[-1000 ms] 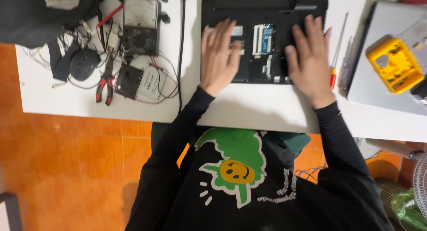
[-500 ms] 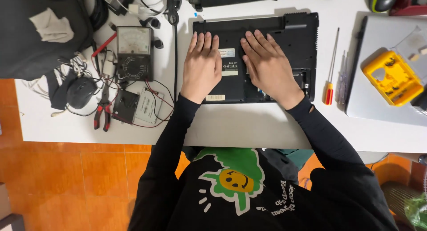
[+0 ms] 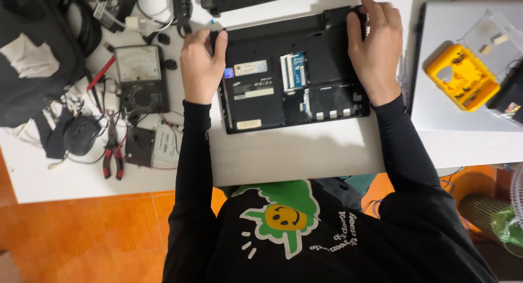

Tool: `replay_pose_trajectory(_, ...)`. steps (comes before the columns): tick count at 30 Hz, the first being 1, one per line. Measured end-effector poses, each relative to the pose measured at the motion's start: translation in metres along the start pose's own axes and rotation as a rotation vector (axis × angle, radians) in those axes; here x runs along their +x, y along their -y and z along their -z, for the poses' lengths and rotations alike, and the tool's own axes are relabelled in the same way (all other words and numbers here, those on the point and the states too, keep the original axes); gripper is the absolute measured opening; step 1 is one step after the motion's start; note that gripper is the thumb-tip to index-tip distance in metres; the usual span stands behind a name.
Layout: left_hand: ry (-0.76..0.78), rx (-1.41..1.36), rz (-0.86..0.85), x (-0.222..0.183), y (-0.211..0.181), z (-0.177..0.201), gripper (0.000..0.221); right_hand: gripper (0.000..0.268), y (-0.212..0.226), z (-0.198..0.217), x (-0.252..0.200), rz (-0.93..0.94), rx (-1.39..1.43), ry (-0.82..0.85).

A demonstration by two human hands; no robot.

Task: Dismantling and repairing a laptop on a workbench.

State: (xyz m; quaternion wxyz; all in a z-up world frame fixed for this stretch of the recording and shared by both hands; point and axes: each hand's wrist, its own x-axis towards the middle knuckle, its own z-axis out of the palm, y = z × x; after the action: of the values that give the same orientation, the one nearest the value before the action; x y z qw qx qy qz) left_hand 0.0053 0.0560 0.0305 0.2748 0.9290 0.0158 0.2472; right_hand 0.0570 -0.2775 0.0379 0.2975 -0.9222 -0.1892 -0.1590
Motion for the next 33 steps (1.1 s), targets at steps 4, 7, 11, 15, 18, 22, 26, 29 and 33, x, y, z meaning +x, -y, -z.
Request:
replay_pose_trajectory(4,0.118,-0.070,0.218,0.005,-0.002,-0.005,0.040,0.033,-0.013,-0.002,0.004,-0.104,-0.164,0.028)
replay_pose_trajectory(7,0.209,-0.094,0.384,-0.001,-0.002,-0.003,0.045,0.041,-0.012,-0.002,0.001,-0.273,-0.088,0.147)
replay_pose_trajectory(11,0.273,-0.170,0.442,0.001,-0.006,-0.003,0.053,0.045,-0.016,-0.004,0.002,-0.379,0.139,0.117)
replay_pose_trajectory(15,0.330,-0.590,0.598,-0.002,-0.009,-0.004,0.040,0.046,-0.007,0.006,0.008,-0.604,0.599,0.162)
replay_pose_trajectory(18,0.274,-0.903,0.450,-0.008,-0.006,0.001,0.034,0.046,-0.007,0.013,0.003,-0.552,0.925,0.139)
replay_pose_trajectory(22,0.283,-0.924,0.325,-0.014,-0.004,0.016,0.028,0.049,-0.006,0.025,-0.005,-0.409,1.009,0.095)
replay_pose_trajectory(26,0.214,-0.833,0.226,-0.020,-0.009,0.024,0.028,0.046,0.001,0.041,-0.010,-0.328,0.896,0.081)
replay_pose_trajectory(29,0.164,-0.831,0.191,-0.024,-0.014,0.027,0.031,0.043,0.000,0.045,-0.014,-0.292,0.861,0.060)
replay_pose_trajectory(33,0.094,-0.830,0.134,-0.026,-0.010,0.026,0.034,0.043,0.004,0.047,-0.016,-0.238,0.905,-0.001)
